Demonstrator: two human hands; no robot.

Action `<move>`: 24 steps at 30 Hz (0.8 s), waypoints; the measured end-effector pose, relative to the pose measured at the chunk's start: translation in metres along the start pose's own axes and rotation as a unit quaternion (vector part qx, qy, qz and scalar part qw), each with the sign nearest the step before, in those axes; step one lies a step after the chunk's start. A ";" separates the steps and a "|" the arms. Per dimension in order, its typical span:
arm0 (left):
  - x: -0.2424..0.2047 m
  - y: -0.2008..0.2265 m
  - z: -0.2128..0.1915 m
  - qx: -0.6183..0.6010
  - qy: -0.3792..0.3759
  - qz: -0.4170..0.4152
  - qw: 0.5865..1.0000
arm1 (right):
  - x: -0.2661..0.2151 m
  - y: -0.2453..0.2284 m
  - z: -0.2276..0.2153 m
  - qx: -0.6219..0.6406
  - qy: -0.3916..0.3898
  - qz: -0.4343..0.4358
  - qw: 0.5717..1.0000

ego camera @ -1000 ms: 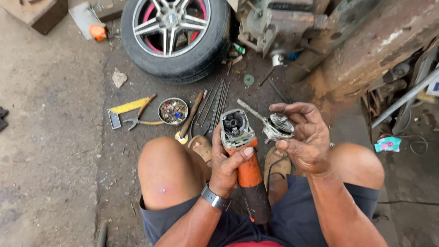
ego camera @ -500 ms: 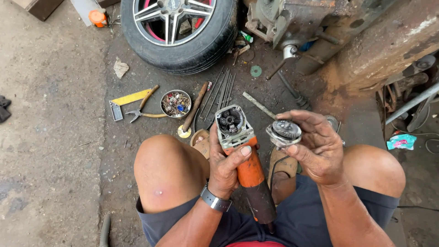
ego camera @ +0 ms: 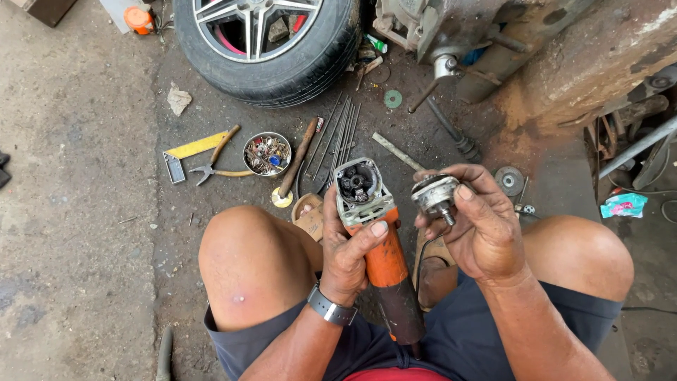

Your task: The person sits on the ground and assembles an angle grinder. They insert the gear assembly into the orange body, secure it with a nut, and then attach the side handle to the tool.

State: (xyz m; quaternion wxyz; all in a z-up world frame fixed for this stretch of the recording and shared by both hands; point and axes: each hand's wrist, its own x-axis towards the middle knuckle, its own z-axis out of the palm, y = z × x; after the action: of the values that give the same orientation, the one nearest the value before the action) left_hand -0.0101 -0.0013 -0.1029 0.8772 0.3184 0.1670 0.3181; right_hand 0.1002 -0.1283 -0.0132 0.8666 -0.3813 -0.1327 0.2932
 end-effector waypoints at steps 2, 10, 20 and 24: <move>-0.001 -0.002 0.000 -0.006 0.000 0.000 1.000 | -0.001 0.002 -0.005 -0.008 0.021 0.013 1.000; -0.004 -0.002 0.006 -0.003 -0.006 -0.015 1.000 | -0.002 0.009 0.003 -0.097 0.110 0.041 0.988; -0.008 0.027 0.030 0.009 -0.019 -0.034 0.999 | -0.010 -0.015 -0.013 -0.062 -0.047 0.153 0.985; -0.010 0.029 0.032 0.000 -0.025 -0.047 0.999 | -0.014 -0.005 0.001 -0.241 0.026 0.124 0.962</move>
State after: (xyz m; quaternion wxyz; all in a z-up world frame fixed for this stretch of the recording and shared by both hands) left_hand -0.0148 -0.0052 -0.0593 0.8951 0.3181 0.1599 0.2683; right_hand 0.0908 -0.1390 -0.0088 0.7092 -0.5999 -0.1283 0.3475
